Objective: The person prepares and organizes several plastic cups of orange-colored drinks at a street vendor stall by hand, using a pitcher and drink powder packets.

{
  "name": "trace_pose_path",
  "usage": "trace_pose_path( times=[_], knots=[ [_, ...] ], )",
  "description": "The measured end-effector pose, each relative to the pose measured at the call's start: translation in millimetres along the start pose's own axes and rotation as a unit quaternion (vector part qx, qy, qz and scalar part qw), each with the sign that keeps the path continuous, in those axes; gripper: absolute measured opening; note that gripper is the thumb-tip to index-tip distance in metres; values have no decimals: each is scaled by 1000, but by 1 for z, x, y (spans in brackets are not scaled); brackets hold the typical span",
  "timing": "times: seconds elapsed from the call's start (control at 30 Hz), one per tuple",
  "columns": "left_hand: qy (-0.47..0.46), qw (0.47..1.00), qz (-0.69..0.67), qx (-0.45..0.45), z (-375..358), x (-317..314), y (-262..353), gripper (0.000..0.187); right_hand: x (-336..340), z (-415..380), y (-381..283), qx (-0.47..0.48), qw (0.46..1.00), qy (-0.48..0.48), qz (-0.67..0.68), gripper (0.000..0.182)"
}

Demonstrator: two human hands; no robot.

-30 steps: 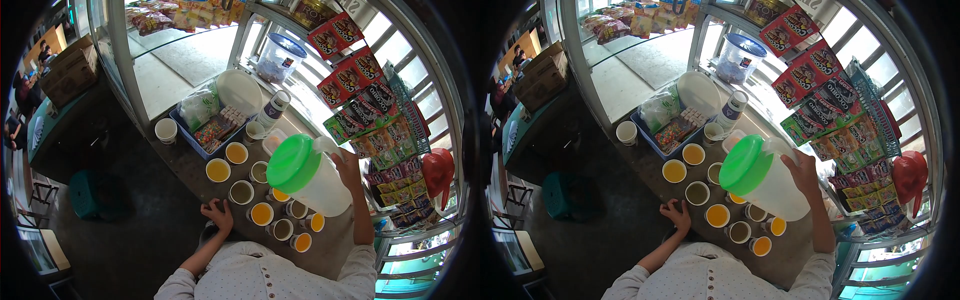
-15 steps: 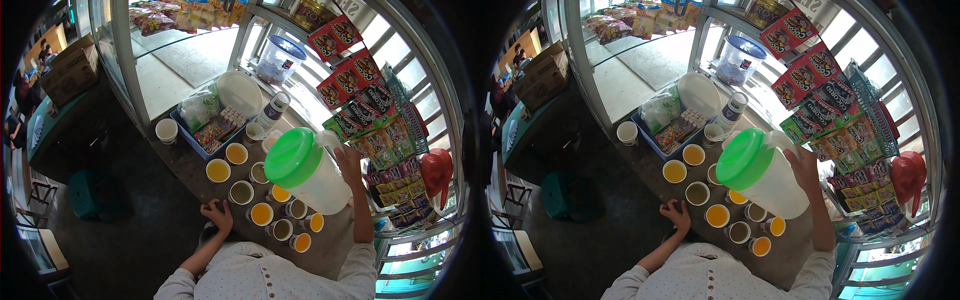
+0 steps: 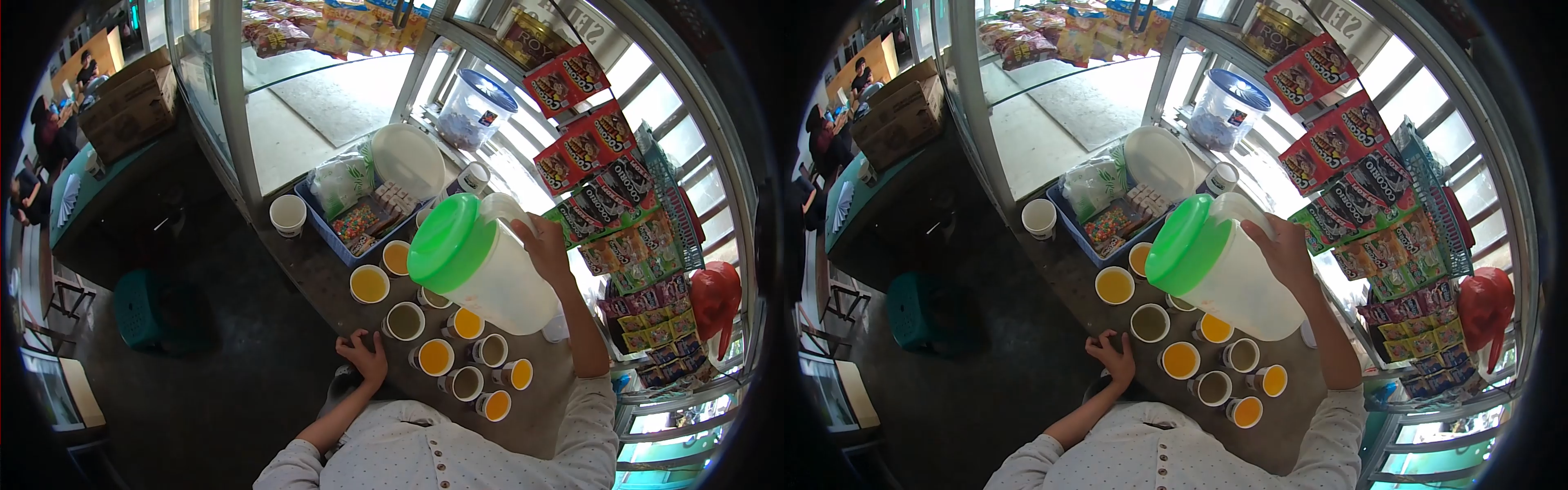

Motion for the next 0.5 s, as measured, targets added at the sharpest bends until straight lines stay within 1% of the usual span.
trace_pose_path(
  times=[0.07,0.17,0.27,0.37,0.5],
  knots=[
    [-2,1000,-3,2,1,1,0,29,-7,5,-2,-5,1000,-7,-5,51],
    [-3,1000,-5,9,1,1,1,29,-17,12,7,21,1000,-5,-5,54],
    [-5,1000,-5,11,1,1,1,29,-22,13,0,23,1000,-15,-9,56],
    [-9,1000,-5,14,1,0,0,29,-28,20,13,25,997,-26,-61,57],
    [-6,1000,-2,4,1,0,0,29,-28,17,-2,13,999,-35,-39,58]
  ],
)
Point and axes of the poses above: each hand's wrist, its own z-axis towards the middle knuckle, its own x-axis out of the back of the hand, y = z × x, the point moved 6 cm from there along z, towards the middle knuckle, and after that the axes turned 6 degrees about y, right-handed, at the moved point
